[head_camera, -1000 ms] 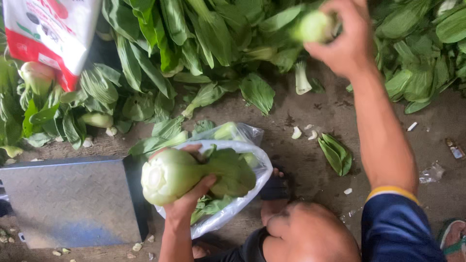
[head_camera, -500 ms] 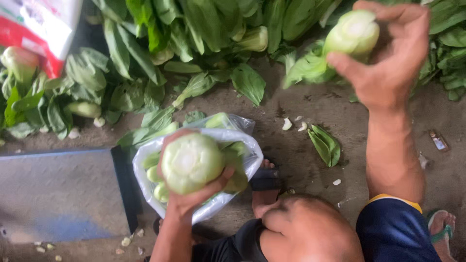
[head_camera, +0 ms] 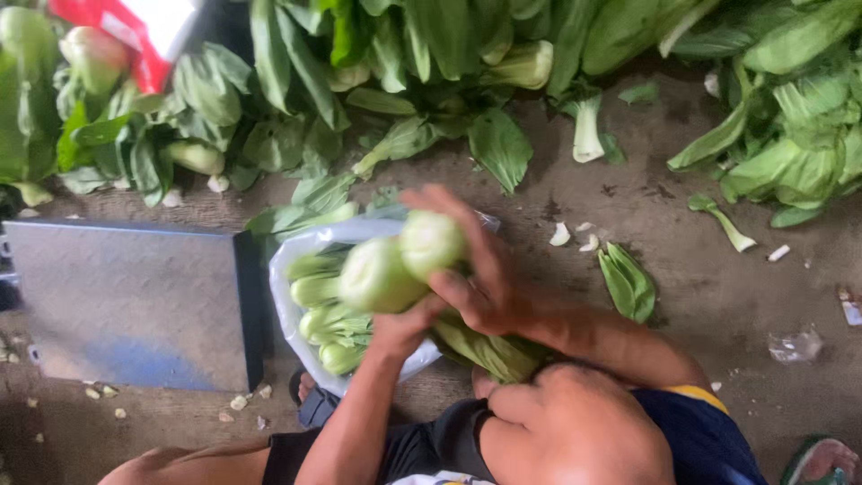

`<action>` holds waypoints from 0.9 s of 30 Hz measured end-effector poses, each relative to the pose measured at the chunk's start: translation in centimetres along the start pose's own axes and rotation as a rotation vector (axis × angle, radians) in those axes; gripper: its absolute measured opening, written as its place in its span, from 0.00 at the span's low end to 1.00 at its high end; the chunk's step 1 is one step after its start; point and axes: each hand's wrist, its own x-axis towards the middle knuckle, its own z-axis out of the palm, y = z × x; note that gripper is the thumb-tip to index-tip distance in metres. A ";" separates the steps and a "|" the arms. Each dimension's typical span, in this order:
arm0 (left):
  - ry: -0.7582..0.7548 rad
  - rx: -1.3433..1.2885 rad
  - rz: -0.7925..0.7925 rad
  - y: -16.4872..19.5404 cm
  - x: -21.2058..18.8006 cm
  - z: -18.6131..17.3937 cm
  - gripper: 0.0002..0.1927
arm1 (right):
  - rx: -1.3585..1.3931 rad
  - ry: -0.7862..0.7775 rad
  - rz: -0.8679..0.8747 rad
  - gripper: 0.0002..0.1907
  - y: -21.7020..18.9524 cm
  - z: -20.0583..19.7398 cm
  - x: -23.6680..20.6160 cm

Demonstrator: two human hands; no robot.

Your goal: The person picks bunches of bok choy from a large pile on the floor and places them into a clear plastic bag. They repeatedly gather vegetables and pack them into the bag, occasionally adjusting the contents.

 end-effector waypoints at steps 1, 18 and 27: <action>0.065 -0.134 0.002 -0.4 -0.7 -0.5 0.44 | -0.007 -0.078 -0.008 0.33 0.6 -0.7 1.0; 0.354 -0.254 0.004 1.0 0.6 -5.2 0.30 | -0.109 0.653 -0.082 0.35 5.6 -15.7 -0.7; 0.256 -0.384 0.084 0.0 0.7 2.5 0.41 | 0.105 0.203 0.037 0.40 -1.6 -1.6 0.7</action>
